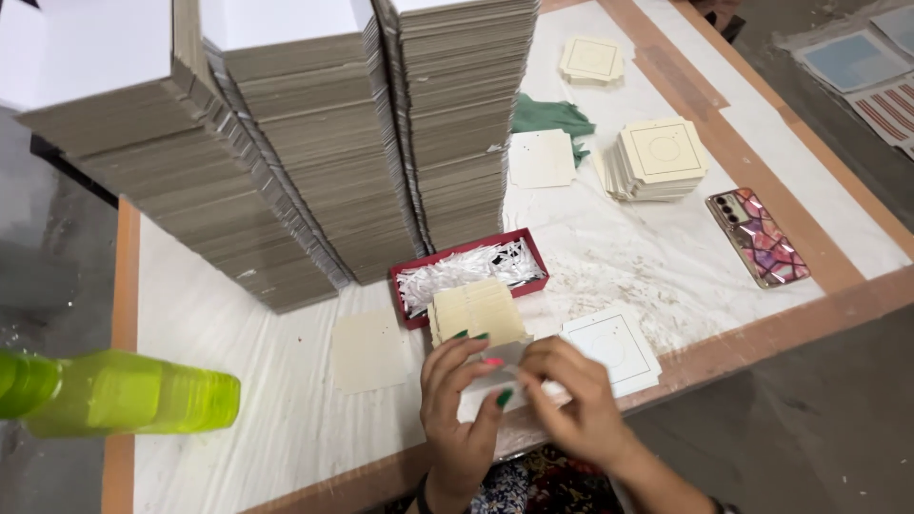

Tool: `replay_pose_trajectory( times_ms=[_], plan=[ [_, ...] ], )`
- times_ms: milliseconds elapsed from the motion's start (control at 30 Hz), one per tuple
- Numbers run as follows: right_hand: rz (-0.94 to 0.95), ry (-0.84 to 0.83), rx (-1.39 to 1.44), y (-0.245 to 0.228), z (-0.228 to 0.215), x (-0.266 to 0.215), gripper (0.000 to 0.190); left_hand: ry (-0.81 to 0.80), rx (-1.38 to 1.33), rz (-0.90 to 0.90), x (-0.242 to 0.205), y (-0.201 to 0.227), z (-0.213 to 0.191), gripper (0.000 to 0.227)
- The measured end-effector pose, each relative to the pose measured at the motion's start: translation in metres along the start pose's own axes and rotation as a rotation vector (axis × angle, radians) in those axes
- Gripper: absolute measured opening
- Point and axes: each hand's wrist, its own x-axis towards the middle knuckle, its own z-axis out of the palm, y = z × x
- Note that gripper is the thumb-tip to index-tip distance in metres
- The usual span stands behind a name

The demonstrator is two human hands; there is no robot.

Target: The person inserts small white paper pieces into pre-cut slots on square cards, then places the assembled cards into a stack. The person repeats this process for multiple cards throughout the clip.

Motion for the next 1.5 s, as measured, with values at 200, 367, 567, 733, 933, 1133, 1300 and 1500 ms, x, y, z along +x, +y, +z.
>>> replay_pose_trajectory(
  times_ms=[200,367,567,733,933,1133,1300,1500],
  plan=[
    [-0.053,0.098,-0.724,0.107,-0.029,-0.016,0.014,0.248,-0.057,-0.009,-0.029,-0.040,-0.026,0.033],
    [0.023,0.027,-0.751,0.138,-0.026,-0.025,0.013,0.482,-0.169,-0.001,-0.039,-0.061,-0.026,0.027],
    [-0.241,0.284,-0.710,0.125,-0.033,-0.019,0.016,0.382,-0.160,0.086,-0.032,-0.048,-0.010,0.021],
    [-0.237,0.290,-0.689,0.130,-0.031,-0.021,0.020,0.314,-0.074,0.128,-0.035,-0.038,-0.013,0.016],
    [-0.404,0.366,-0.686,0.148,-0.039,-0.018,0.022,0.348,-0.100,0.090,-0.044,-0.041,-0.022,0.015],
    [-0.482,0.342,-0.680,0.143,-0.063,0.023,0.016,0.266,-0.096,0.112,-0.042,-0.040,-0.025,0.012],
    [-0.514,0.361,-0.591,0.059,-0.053,0.068,0.014,0.066,-0.020,0.159,-0.009,-0.017,-0.009,0.028],
    [-0.599,0.307,-0.423,-0.035,-0.015,0.078,0.012,-0.247,-0.118,0.026,0.011,0.012,-0.005,0.059]
  ],
)
